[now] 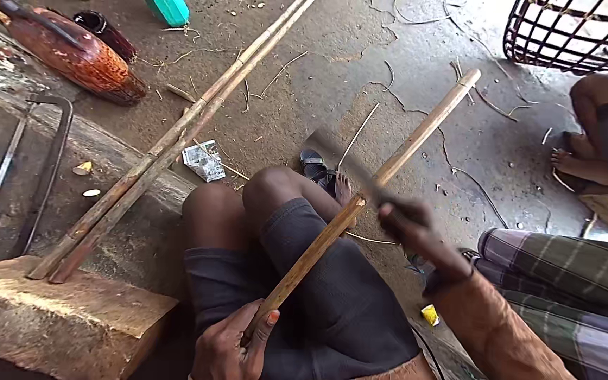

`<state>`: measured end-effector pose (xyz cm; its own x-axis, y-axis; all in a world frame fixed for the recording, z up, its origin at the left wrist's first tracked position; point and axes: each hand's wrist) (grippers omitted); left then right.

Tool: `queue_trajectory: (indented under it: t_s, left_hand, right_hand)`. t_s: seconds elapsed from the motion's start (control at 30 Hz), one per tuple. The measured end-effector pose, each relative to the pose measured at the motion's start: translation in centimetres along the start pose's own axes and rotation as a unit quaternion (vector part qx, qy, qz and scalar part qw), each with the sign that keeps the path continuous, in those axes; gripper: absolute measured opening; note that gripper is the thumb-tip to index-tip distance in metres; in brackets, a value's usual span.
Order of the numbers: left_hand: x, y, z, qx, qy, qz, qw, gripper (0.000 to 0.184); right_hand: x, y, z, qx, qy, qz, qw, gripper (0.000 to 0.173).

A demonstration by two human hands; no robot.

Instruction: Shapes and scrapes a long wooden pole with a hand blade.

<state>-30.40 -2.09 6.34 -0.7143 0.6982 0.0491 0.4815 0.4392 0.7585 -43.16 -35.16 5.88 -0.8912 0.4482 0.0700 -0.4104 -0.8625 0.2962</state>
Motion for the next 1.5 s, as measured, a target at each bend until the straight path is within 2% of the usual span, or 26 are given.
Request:
queue_trajectory:
  t_s: [0.03, 0.07, 0.13, 0.17, 0.2, 0.27, 0.3, 0.33, 0.43, 0.47, 0.53, 0.57, 0.67, 0.77, 0.8, 0.87, 0.93, 1.0, 1.07, 1.13, 1.17, 1.23, 1.3, 1.4, 1.43, 1.5]
  left_hand:
    - [0.1, -0.1, 0.1, -0.005, 0.001, -0.005, 1.000, 0.063]
    - [0.2, -0.3, 0.1, -0.006, 0.002, -0.008, 1.000, 0.064]
    - [0.2, -0.3, 0.1, 0.003, 0.002, -0.002, 1.000, 0.066]
    - [0.1, -0.2, 0.0, 0.009, 0.004, 0.011, 1.000, 0.067]
    - [-0.2, 0.2, 0.0, 0.011, 0.004, 0.028, 1.000, 0.066]
    - [-0.7, 0.4, 0.3, 0.011, 0.005, 0.040, 0.999, 0.067]
    - [-0.7, 0.2, 0.6, 0.012, 0.002, 0.034, 0.999, 0.067]
    - [-0.5, -0.1, 0.7, 0.012, 0.001, 0.026, 1.000, 0.068]
    - [-0.9, 0.1, 0.2, 0.016, 0.003, 0.041, 0.999, 0.068]
    - [-1.2, 0.4, 0.3, 0.018, 0.002, 0.051, 0.999, 0.067]
    - [-1.5, 0.3, 1.0, 0.031, -0.002, 0.058, 0.998, 0.069]
    - [-1.3, 0.0, 1.3, 0.039, -0.002, 0.053, 0.998, 0.070]
    - [-1.5, 0.2, 1.1, 0.040, 0.000, 0.076, 0.996, 0.069]
    - [-2.0, 0.8, 1.3, 0.029, -0.005, 0.096, 0.995, 0.070]
    - [-1.8, 0.6, 1.5, 0.028, -0.004, 0.090, 0.996, 0.071]
    - [-1.6, 0.7, 1.6, 0.035, -0.002, 0.097, 0.995, 0.072]
    - [-2.2, 1.2, 1.3, 0.052, 0.005, 0.134, 0.990, 0.071]
    - [-2.8, 1.4, 1.6, 0.066, 0.012, 0.148, 0.987, 0.074]
    - [-2.2, 1.0, 2.1, 0.070, 0.025, 0.137, 0.988, 0.079]
    - [-2.3, 0.9, 2.0, 0.066, 0.024, 0.138, 0.988, 0.079]
    - [-2.5, 1.2, 1.8, 0.061, 0.019, 0.145, 0.987, 0.078]
    - [-3.0, 1.5, 1.3, 0.051, 0.015, 0.130, 0.990, 0.078]
    - [-2.5, 1.2, 1.0, -0.004, 0.011, 0.080, 0.997, 0.074]
    - [-2.1, 1.2, -0.6, -0.134, -0.004, 0.030, 0.991, 0.063]
    - [-2.2, 1.3, -1.2, -0.158, 0.011, 0.029, 0.987, 0.059]
    - [-1.8, 1.0, -2.3, -0.164, 0.052, 0.018, 0.985, 0.054]
  right_hand:
    - [-0.6, 0.5, 0.0, -0.029, -0.031, -0.050, 0.998, 0.027]
    - [-0.6, 0.2, 0.4, -0.014, -0.038, -0.063, 0.997, 0.026]
    - [0.5, -2.1, 1.6, 0.072, 0.016, 0.013, 0.997, 0.022]
    - [1.1, -2.9, 1.8, 0.104, 0.037, 0.055, 0.992, 0.025]
    - [1.1, -2.8, 1.5, 0.097, 0.045, 0.062, 0.992, 0.027]
    - [-0.7, -0.4, 0.3, 0.017, 0.016, -0.015, 1.000, 0.027]
    - [-1.3, 0.1, 0.3, 0.020, 0.006, -0.050, 0.999, 0.025]
    - [-1.2, -0.4, 0.8, 0.051, 0.011, -0.051, 0.997, 0.023]
    - [0.4, -3.2, 2.0, 0.152, 0.058, 0.045, 0.986, 0.022]
    - [0.1, -2.7, 1.4, 0.136, 0.062, 0.045, 0.988, 0.022]
    - [-1.7, -0.7, 0.4, 0.078, 0.047, -0.012, 0.996, 0.024]
    - [-2.0, -0.8, 0.7, 0.093, 0.049, -0.021, 0.994, 0.023]
    - [-0.4, -3.9, 2.2, 0.168, 0.087, 0.041, 0.981, 0.020]
    - [-2.4, -1.0, 0.6, 0.068, 0.063, -0.019, 0.995, 0.020]
    - [-2.9, -0.7, 0.6, 0.075, 0.063, -0.027, 0.995, 0.020]
    - [-1.7, -2.9, 1.7, 0.139, 0.083, 0.016, 0.987, 0.011]
    - [-0.7, -4.1, 1.8, 0.170, 0.093, 0.042, 0.980, 0.016]
    - [-2.1, -2.3, 0.2, 0.082, 0.069, -0.011, 0.994, 0.023]
    - [-2.4, -2.7, 0.6, 0.100, 0.073, -0.024, 0.992, 0.022]
    - [-1.1, -4.7, 1.8, 0.161, 0.100, 0.016, 0.982, 0.021]
    - [-0.9, -4.8, 1.5, 0.160, 0.107, 0.023, 0.981, 0.022]
    - [-2.3, -2.7, 0.2, 0.078, 0.090, -0.026, 0.993, 0.023]
    - [-3.1, -2.4, 0.4, 0.082, 0.087, -0.053, 0.991, 0.023]
    - [-1.2, -5.3, 1.8, 0.183, 0.115, 0.018, 0.976, 0.019]
    - [-1.5, -4.6, 1.3, 0.153, 0.098, 0.014, 0.983, 0.021]
    - [-3.0, -2.4, 0.3, 0.068, 0.050, -0.047, 0.995, 0.025]
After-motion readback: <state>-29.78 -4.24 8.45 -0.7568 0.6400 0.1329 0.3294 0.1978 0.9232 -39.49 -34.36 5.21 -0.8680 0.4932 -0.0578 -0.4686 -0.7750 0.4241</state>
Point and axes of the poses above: each hand's wrist, its own x-axis away from the middle knuckle, its own y-axis out of the back of the hand, z = x × y, and after that the axes turned 3 degrees about y, right-handed
